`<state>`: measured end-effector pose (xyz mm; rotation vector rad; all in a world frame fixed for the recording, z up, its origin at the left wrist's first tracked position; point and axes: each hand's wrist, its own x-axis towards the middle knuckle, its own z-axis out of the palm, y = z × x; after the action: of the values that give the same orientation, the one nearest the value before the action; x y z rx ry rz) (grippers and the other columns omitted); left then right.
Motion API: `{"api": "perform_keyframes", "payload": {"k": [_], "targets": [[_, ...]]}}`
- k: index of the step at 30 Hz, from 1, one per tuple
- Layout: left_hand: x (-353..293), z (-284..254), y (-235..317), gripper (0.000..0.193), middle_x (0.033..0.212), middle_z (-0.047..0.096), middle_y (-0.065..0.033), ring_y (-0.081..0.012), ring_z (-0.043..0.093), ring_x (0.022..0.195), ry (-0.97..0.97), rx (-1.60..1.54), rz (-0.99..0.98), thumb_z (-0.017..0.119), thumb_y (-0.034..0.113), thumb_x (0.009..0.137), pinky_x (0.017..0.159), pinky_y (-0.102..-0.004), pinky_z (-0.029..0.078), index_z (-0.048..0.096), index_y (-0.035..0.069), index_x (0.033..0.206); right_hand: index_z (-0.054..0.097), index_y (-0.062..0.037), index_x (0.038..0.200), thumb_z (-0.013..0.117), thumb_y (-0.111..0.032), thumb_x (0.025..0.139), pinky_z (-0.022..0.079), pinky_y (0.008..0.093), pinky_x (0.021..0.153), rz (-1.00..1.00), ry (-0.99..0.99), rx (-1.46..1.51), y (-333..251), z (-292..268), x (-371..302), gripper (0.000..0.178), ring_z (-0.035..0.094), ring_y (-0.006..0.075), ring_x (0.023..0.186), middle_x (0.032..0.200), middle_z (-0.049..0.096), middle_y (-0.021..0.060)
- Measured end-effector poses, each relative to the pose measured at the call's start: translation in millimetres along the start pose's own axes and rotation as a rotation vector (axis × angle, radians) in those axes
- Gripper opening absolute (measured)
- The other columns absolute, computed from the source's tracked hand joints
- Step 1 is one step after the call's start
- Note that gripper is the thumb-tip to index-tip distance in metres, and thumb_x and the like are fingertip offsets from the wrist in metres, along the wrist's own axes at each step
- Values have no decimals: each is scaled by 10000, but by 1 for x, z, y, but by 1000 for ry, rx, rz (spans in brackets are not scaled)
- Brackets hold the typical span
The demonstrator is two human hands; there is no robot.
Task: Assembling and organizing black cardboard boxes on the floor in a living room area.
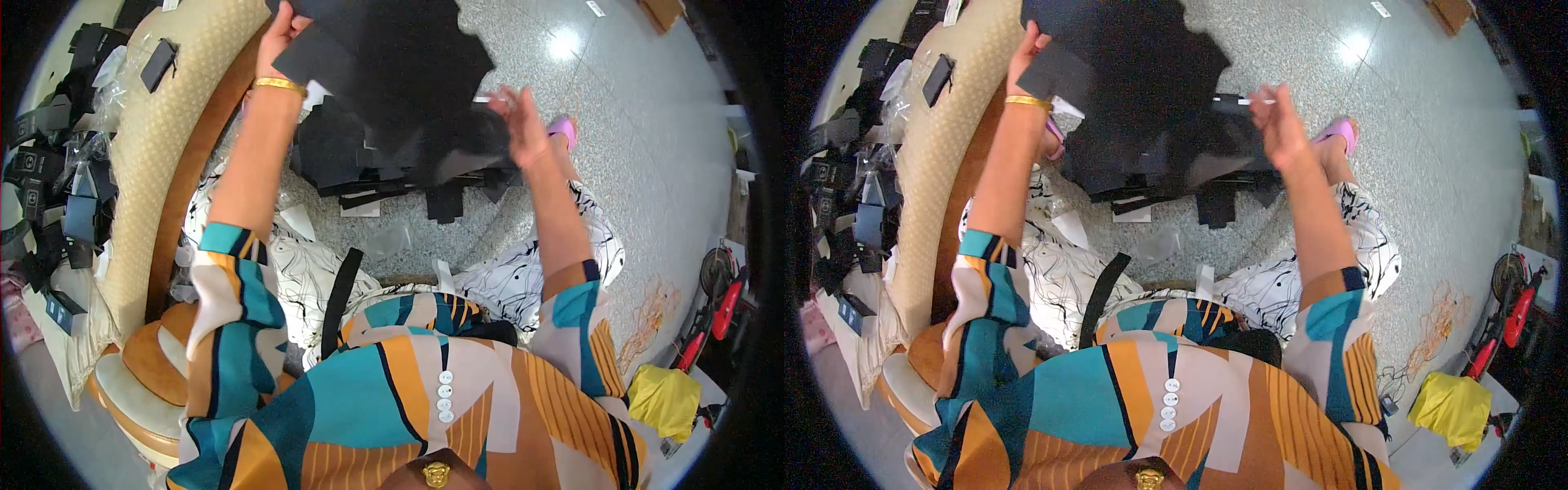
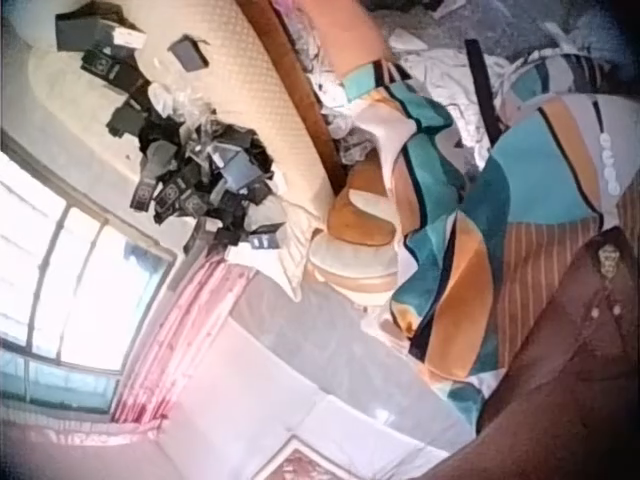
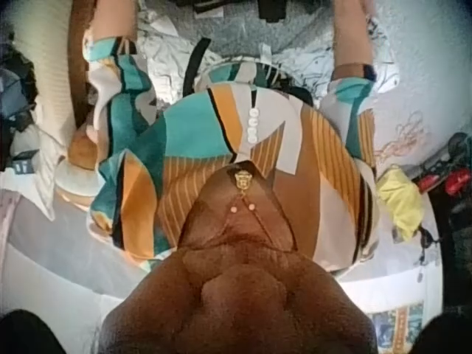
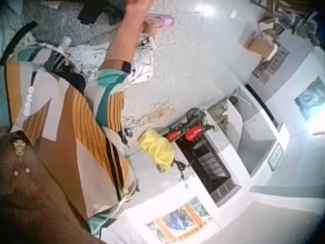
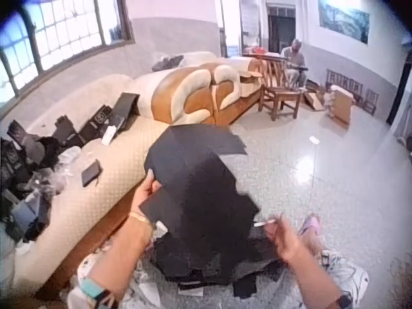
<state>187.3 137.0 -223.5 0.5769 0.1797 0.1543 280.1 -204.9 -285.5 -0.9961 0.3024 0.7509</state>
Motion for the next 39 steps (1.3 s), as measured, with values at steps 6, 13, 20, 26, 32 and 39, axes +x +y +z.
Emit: {"api": "perform_keyframes", "payload": {"k": [6,13,20,26,32,39], "targets": [[-18,-26,-97,416,836,592,-79,-251,541,824,573,23,170,616,488,740,743,-473,441,550,78,758,398,-24,1221,361,-491,856,339,406,966,87,-346,553,77,-53,10,594,420,270,1141,1230,454,141],[-97,-144,-253,207,683,495,-20,-163,535,688,1181,-171,77,492,267,883,727,-356,487,460,75,953,472,-7,1148,396,-610,801,384,430,918,106,-26,545,101,-102,1,701,497,307,1049,1130,538,147],[-107,-142,-267,253,709,570,-45,-163,610,702,1151,-332,18,454,233,897,731,-276,535,397,50,1062,500,-27,1121,639,-332,763,409,396,895,255,112,30,119,-106,-7,490,523,264,1016,1115,547,124],[-99,-91,-242,218,723,598,-36,-174,610,722,1169,-355,52,436,266,904,731,-295,523,442,59,971,553,-4,981,587,-29,669,415,303,697,70,268,-634,84,-96,-20,315,544,179,768,875,585,59],[-92,-95,-263,197,982,575,-89,-240,552,911,873,-427,-284,528,187,856,796,-408,452,518,62,1008,539,25,1012,587,-56,689,429,325,721,-304,332,-835,33,-125,39,336,558,199,795,896,599,95],[-93,-58,-252,339,930,578,-91,-234,571,820,600,1182,100,533,122,814,729,-340,470,486,46,1142,521,-43,1106,584,-139,693,429,412,795,-328,420,-1668,41,-197,106,429,553,390,900,971,572,255]]}}
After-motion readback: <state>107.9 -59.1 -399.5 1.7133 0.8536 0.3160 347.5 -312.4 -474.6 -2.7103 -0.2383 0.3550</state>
